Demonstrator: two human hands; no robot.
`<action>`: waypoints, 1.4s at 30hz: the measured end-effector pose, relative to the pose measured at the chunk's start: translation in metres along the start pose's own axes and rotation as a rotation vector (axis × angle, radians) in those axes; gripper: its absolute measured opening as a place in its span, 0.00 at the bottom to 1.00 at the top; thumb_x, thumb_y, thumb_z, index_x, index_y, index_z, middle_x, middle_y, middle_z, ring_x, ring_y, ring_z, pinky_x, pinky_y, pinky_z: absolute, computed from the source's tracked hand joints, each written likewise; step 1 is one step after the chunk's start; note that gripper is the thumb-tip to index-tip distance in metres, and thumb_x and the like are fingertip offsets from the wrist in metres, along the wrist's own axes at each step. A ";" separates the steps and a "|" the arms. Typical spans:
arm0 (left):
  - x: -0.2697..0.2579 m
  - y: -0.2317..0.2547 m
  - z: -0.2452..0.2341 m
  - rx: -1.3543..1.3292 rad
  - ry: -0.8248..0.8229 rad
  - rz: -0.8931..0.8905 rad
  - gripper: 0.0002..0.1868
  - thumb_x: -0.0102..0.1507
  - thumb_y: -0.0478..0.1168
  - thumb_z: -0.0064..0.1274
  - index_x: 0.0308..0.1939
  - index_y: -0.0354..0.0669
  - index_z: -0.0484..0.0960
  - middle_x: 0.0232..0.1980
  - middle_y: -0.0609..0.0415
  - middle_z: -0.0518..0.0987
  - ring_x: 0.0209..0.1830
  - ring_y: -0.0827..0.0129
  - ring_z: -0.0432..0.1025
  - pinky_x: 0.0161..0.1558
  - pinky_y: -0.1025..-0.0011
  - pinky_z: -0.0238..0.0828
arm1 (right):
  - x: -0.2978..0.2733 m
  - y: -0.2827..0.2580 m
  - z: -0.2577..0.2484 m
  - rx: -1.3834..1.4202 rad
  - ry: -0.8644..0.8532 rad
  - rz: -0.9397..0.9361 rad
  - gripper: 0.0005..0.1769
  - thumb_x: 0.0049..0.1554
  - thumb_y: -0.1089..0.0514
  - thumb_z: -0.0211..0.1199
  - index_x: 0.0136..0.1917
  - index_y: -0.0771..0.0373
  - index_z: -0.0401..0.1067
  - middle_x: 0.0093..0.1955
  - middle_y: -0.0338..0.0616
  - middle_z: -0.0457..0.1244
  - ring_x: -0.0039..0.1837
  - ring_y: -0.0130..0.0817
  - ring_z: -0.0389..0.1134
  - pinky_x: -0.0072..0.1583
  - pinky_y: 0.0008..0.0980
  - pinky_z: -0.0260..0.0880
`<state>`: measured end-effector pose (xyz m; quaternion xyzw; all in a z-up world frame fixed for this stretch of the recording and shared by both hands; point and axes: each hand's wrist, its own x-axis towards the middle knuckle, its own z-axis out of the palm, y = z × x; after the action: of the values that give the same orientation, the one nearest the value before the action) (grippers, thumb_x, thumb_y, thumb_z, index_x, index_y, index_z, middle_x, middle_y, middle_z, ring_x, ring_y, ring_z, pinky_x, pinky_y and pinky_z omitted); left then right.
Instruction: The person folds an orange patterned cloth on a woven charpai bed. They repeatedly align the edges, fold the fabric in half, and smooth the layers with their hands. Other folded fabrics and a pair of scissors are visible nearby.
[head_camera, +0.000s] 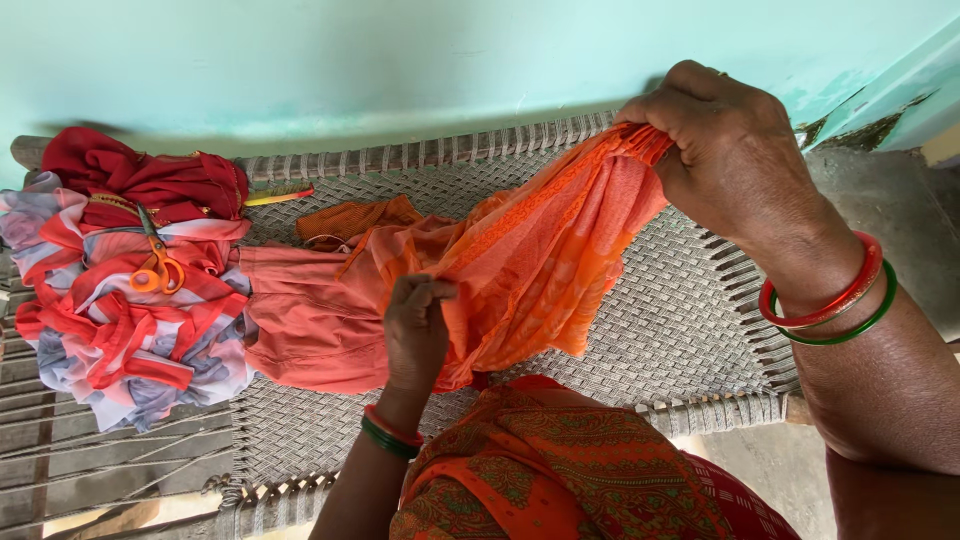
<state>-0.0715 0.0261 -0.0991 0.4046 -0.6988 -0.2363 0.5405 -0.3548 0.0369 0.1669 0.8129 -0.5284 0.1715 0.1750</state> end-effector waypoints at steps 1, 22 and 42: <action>-0.004 0.002 0.008 0.063 0.001 0.017 0.10 0.65 0.23 0.51 0.45 0.39 0.81 0.46 0.47 0.76 0.42 0.59 0.77 0.40 0.67 0.77 | 0.000 -0.001 -0.001 0.003 0.008 -0.018 0.18 0.56 0.75 0.63 0.59 0.66 0.78 0.51 0.47 0.68 0.52 0.41 0.73 0.54 0.35 0.77; -0.001 0.020 -0.017 -0.265 -0.520 -0.195 0.31 0.59 0.31 0.64 0.66 0.38 0.72 0.59 0.49 0.67 0.42 0.69 0.73 0.45 0.70 0.75 | -0.012 0.038 0.006 -0.019 -0.054 0.083 0.17 0.57 0.74 0.63 0.58 0.66 0.78 0.51 0.47 0.69 0.50 0.39 0.73 0.52 0.34 0.78; -0.003 0.088 -0.082 -0.464 -0.971 -0.306 0.15 0.59 0.29 0.63 0.47 0.36 0.76 0.52 0.53 0.70 0.44 0.70 0.71 0.43 0.72 0.72 | -0.021 0.049 0.033 0.211 -0.045 0.094 0.17 0.57 0.74 0.65 0.57 0.61 0.79 0.52 0.44 0.68 0.52 0.38 0.72 0.54 0.33 0.77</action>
<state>-0.0212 0.0869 -0.0087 0.2165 -0.7304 -0.6189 0.1913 -0.4047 0.0194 0.1329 0.8046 -0.5490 0.2157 0.0684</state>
